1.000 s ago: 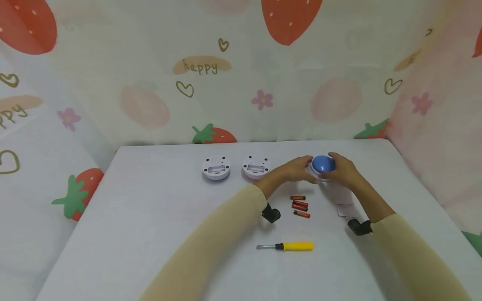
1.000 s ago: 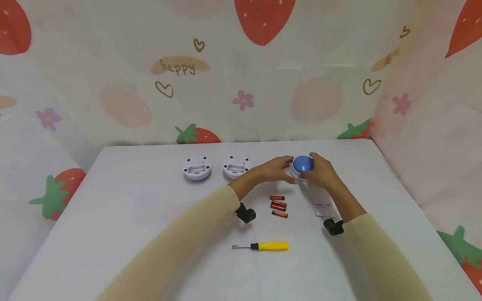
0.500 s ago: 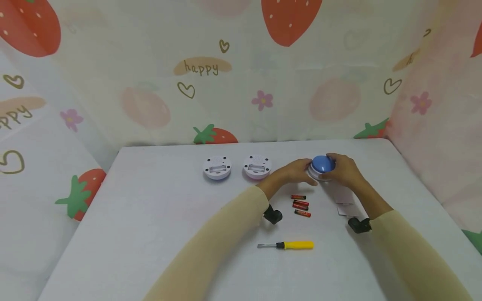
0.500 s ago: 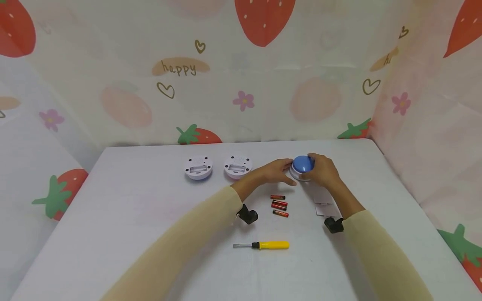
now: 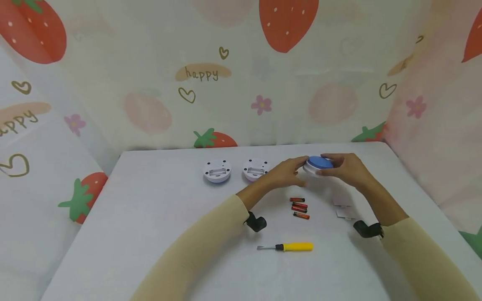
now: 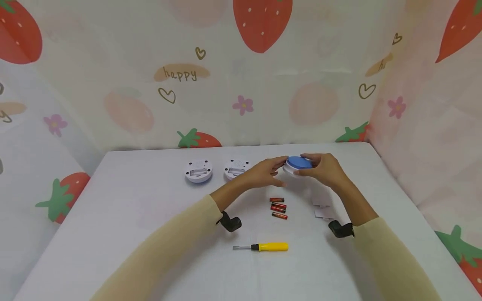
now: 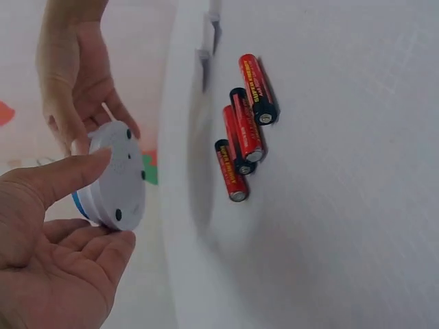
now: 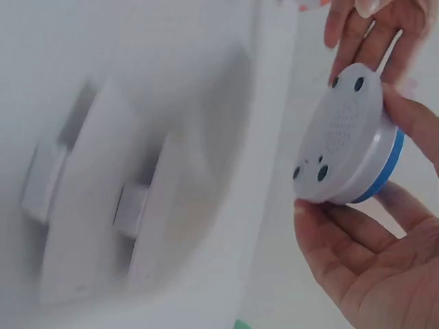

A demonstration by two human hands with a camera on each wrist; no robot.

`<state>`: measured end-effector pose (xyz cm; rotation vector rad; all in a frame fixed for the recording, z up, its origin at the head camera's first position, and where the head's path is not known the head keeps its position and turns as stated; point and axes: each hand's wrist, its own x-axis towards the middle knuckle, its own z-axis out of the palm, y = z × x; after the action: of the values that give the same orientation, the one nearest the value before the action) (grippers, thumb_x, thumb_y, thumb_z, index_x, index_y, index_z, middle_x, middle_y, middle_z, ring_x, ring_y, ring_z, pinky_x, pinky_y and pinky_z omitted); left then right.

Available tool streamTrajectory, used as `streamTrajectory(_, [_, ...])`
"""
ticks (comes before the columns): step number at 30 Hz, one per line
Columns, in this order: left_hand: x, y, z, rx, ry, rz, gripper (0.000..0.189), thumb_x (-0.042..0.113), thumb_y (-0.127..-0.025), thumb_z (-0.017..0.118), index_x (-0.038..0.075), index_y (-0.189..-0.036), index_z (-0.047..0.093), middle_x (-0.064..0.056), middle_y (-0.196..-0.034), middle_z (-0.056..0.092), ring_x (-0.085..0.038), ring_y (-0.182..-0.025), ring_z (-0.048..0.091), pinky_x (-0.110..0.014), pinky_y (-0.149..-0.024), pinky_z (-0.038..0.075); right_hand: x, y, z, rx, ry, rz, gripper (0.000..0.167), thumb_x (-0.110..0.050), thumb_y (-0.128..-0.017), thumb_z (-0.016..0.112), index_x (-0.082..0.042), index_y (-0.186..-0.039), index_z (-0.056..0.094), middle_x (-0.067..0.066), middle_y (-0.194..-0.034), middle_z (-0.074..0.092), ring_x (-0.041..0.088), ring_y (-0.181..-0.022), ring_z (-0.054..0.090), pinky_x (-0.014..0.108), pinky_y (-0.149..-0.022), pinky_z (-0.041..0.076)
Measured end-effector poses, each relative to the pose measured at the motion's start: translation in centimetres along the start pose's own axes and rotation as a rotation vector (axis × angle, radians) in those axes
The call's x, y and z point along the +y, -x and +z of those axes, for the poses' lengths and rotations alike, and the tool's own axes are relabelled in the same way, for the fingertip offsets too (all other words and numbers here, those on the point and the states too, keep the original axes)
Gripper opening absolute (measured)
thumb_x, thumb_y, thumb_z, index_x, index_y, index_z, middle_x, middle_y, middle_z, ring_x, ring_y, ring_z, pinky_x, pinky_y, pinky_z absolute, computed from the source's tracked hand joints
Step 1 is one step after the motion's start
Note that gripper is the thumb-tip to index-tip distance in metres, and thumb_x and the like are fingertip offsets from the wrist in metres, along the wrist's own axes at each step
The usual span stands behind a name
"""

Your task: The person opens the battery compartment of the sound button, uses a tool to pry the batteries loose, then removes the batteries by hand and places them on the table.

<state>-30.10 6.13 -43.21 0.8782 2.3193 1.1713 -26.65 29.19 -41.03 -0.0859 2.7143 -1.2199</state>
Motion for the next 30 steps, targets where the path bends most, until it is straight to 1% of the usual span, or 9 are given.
streamTrajectory(5, [-0.2, 2.1, -1.2, 0.016, 0.054, 0.052, 0.083, 0.008, -0.090, 0.078, 0.013, -0.160, 0.032, -0.004, -0.164, 0.033, -0.017, -0.148, 0.035, -0.024, -0.110, 0.041, -1.0, 1.0, 0.4, -0.100, -0.154, 0.085, 0.078, -0.051, -0.086, 0.078, -0.015, -0.150, 0.052, 0.024, -0.144, 0.054, 0.037, -0.121, 0.057, 0.058, -0.108, 0.042])
streamTrajectory(8, [-0.5, 3.7, -1.9, 0.002, 0.084, 0.089, 0.082, 0.008, -0.090, 0.078, 0.017, -0.159, 0.035, -0.002, -0.163, 0.034, -0.015, -0.148, 0.035, -0.024, -0.110, 0.041, -1.5, 1.6, 0.9, -0.170, -0.258, 0.090, 0.073, -0.044, -0.091, 0.076, -0.011, -0.150, 0.050, 0.022, -0.144, 0.053, 0.032, -0.117, 0.058, 0.048, -0.107, 0.047])
streamTrajectory(10, [-0.7, 4.9, -2.2, -0.008, 0.097, 0.113, 0.080, 0.008, -0.090, 0.077, 0.018, -0.158, 0.036, -0.001, -0.163, 0.035, -0.014, -0.147, 0.035, -0.024, -0.109, 0.041, -1.8, 2.0, 1.3, -0.218, -0.320, 0.085, 0.071, -0.040, -0.094, 0.073, -0.007, -0.151, 0.047, 0.023, -0.143, 0.051, 0.029, -0.114, 0.059, 0.039, -0.102, 0.053])
streamTrajectory(13, [-0.9, 6.5, -2.6, -0.012, 0.124, 0.151, 0.076, 0.006, -0.091, 0.076, 0.016, -0.157, 0.038, -0.002, -0.161, 0.038, -0.015, -0.146, 0.037, -0.024, -0.109, 0.042, -2.3, 2.7, 1.8, -0.286, -0.416, 0.082, 0.068, -0.033, -0.098, 0.069, -0.001, -0.153, 0.042, 0.023, -0.141, 0.048, 0.027, -0.111, 0.059, 0.031, -0.095, 0.056])
streamTrajectory(16, [-1.0, 8.0, -2.8, -0.006, 0.169, 0.183, 0.073, 0.005, -0.092, 0.075, 0.014, -0.155, 0.041, -0.003, -0.159, 0.041, -0.016, -0.145, 0.040, -0.026, -0.110, 0.042, -2.8, 3.4, 2.4, -0.348, -0.510, 0.056, 0.066, -0.027, -0.102, 0.064, 0.005, -0.153, 0.037, 0.024, -0.143, 0.047, 0.027, -0.111, 0.062, 0.033, -0.094, 0.056])
streamTrajectory(21, [-1.4, 10.1, -2.9, 0.006, 0.246, 0.196, 0.069, 0.009, -0.092, 0.076, 0.015, -0.154, 0.044, -0.001, -0.155, 0.046, -0.016, -0.142, 0.044, -0.030, -0.109, 0.044, -3.7, 4.4, 3.7, -0.449, -0.649, 0.033, 0.064, -0.024, -0.105, 0.057, 0.010, -0.152, 0.031, 0.016, -0.135, 0.058, 0.027, -0.112, 0.065, 0.043, -0.100, 0.053])
streamTrajectory(23, [-1.7, 10.9, -3.0, 0.012, 0.262, 0.188, 0.068, 0.010, -0.092, 0.076, 0.015, -0.153, 0.046, 0.000, -0.154, 0.048, -0.015, -0.141, 0.046, -0.032, -0.108, 0.045, -3.9, 4.6, 4.2, -0.479, -0.678, 0.048, 0.061, -0.025, -0.105, 0.057, 0.010, -0.150, 0.035, 0.012, -0.129, 0.062, 0.028, -0.111, 0.066, 0.047, -0.100, 0.052])
streamTrajectory(26, [-2.3, 11.9, -3.2, 0.013, 0.277, 0.182, 0.065, 0.010, -0.092, 0.076, 0.013, -0.151, 0.049, -0.001, -0.151, 0.051, -0.015, -0.139, 0.049, -0.034, -0.108, 0.046, -4.1, 4.6, 5.0, -0.519, -0.669, 0.073, 0.055, -0.025, -0.105, 0.056, 0.009, -0.145, 0.044, 0.013, -0.125, 0.065, 0.031, -0.108, 0.067, 0.050, -0.097, 0.054])
streamTrajectory(30, [-2.8, 12.9, -3.2, 0.003, 0.276, 0.164, 0.062, 0.011, -0.092, 0.077, 0.014, -0.148, 0.052, -0.004, -0.146, 0.057, -0.015, -0.132, 0.055, -0.035, -0.106, 0.048, -4.2, 4.5, 6.1, -0.575, -0.596, 0.087, 0.047, -0.027, -0.106, 0.055, 0.007, -0.138, 0.054, 0.015, -0.119, 0.067, 0.031, -0.101, 0.067, 0.044, -0.089, 0.059])
